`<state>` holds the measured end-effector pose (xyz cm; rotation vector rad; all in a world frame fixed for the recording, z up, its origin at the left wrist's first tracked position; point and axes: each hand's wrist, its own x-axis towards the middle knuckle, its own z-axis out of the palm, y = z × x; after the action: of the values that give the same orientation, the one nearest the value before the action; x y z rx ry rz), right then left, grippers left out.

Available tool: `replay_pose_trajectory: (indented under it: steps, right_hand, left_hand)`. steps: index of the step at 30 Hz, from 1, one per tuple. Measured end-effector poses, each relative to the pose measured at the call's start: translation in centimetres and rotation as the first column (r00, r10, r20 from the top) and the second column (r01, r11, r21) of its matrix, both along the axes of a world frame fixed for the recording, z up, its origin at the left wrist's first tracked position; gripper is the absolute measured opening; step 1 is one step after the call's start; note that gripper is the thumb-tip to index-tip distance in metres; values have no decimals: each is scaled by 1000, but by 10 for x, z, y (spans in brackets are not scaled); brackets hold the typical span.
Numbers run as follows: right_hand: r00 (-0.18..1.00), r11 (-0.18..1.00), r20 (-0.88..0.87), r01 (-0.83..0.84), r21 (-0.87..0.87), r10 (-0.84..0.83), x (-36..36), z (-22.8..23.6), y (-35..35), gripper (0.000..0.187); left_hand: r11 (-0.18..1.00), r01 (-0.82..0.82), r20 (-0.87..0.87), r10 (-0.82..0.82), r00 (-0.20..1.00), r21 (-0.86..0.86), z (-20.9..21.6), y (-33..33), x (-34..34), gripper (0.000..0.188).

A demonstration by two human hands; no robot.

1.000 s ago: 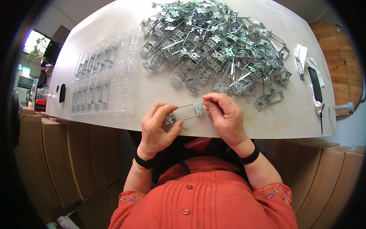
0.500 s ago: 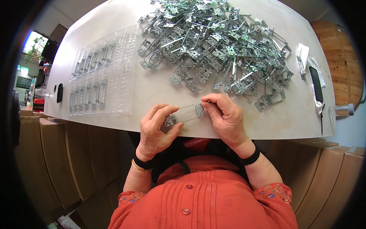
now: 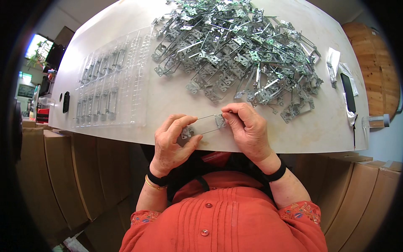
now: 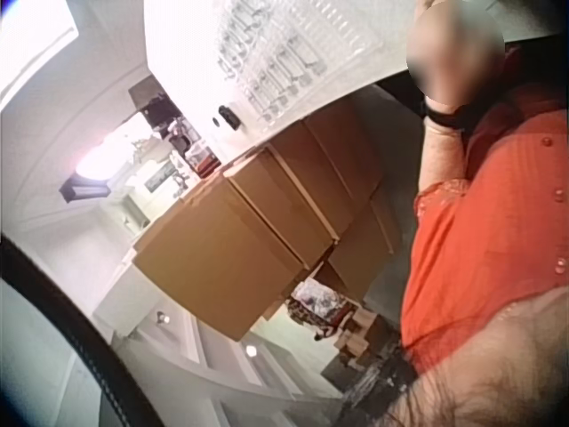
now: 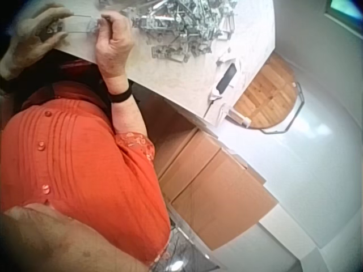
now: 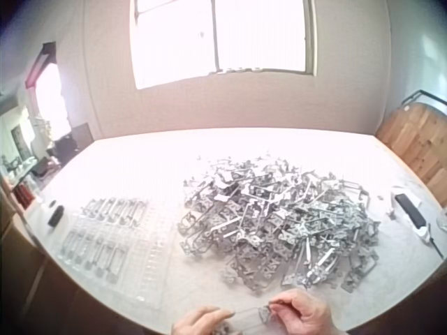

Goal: The person picks small metal brackets from a pile on a table and places them into a clear plastic organizer tray. They handle the items one by one, orienting them before placing them into the designated slots.

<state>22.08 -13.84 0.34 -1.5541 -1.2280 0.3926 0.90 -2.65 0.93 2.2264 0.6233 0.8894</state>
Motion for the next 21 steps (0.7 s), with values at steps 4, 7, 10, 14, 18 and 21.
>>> replay_pose_trajectory:
  steps: [4, 7, 10, 14, 18, 21]
  right_hand:
    - [1000, 1000, 20, -5, -1, 5, 1, 0, 0, 11]
    - [1000, 1000, 24, -5, -4, 5, 0, -1, 1, 11]
    - [999, 1000, 33, -5, -1, 5, -1, 2, 1, 10]
    - [1000, 1000, 6, 3, -7, -3, -1, 1, 0, 10]
    - [1000, 1000, 18, 17, 13, -17, -1, 1, -1, 10]
    - [999, 1000, 31, -15, 15, 15, -1, 6, 0, 9]
  left_hand:
    - [1000, 0, -4, 0, 1000, -2, -1, 0, 0, 46]
    - [1000, 3, -1, -3, 1000, 1, -1, 1, 0, 46]
    - [1000, 4, 0, -4, 1000, 4, 0, 1, 0, 45]
    - [1000, 3, 3, -3, 1000, 8, -1, 0, 0, 45]
    - [1000, 0, 0, 0, 1000, -25, -1, 0, 1, 44]
    - [999, -12, -9, 12, 1000, -51, 2, -1, 1, 43]
